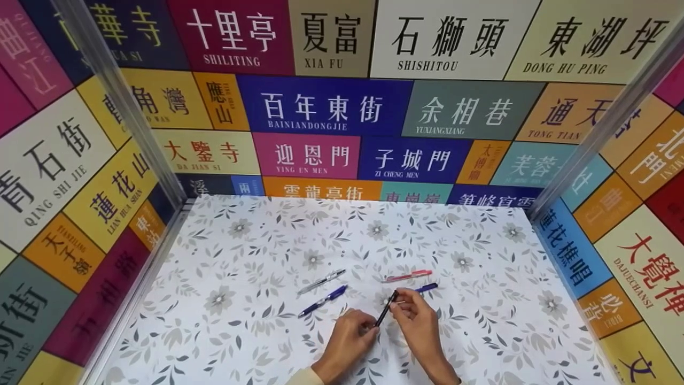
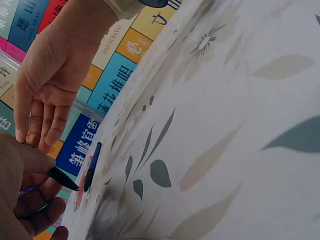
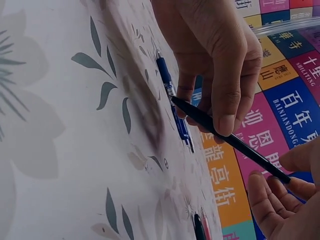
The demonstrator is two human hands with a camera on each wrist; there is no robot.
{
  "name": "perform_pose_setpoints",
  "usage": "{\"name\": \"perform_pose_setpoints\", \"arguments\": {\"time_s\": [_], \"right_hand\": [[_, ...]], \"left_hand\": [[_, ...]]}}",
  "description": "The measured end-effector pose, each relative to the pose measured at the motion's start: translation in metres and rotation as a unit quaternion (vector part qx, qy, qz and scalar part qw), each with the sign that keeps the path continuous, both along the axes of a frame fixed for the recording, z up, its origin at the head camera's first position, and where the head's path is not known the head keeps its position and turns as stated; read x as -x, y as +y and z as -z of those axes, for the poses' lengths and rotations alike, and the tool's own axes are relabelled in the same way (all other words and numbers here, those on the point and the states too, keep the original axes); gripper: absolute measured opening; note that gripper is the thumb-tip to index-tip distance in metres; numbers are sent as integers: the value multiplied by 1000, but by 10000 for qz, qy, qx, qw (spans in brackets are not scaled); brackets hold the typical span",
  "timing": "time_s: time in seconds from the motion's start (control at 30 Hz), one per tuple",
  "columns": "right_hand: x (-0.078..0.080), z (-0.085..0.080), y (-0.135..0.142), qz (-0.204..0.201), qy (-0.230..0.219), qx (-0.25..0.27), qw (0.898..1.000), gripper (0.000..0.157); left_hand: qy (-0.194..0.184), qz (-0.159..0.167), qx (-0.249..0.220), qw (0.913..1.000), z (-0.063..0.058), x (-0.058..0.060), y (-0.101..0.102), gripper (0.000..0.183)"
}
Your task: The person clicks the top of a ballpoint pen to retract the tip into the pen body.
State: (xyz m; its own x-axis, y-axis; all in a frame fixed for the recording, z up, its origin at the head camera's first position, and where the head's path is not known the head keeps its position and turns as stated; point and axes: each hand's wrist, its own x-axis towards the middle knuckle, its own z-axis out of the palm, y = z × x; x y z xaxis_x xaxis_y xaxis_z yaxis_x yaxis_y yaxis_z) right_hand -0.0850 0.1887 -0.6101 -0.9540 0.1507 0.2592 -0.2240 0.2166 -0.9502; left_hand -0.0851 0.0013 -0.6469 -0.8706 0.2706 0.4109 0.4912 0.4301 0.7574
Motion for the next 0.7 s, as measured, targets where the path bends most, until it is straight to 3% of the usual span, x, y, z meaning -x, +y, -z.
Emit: {"name": "perform_pose_setpoints", "arguments": {"time_s": [0.47, 0.7], "right_hand": [[-3, -10, -2, -307, -103, -28, 9995, 34], [-4, -15, -3, -509, -298, 154, 9981, 36]], "left_hand": [[-1113, 229, -502, 9922, -6, -1, 0, 6], [-1316, 188, -707, 9886, -8, -3, -2, 6]]}}
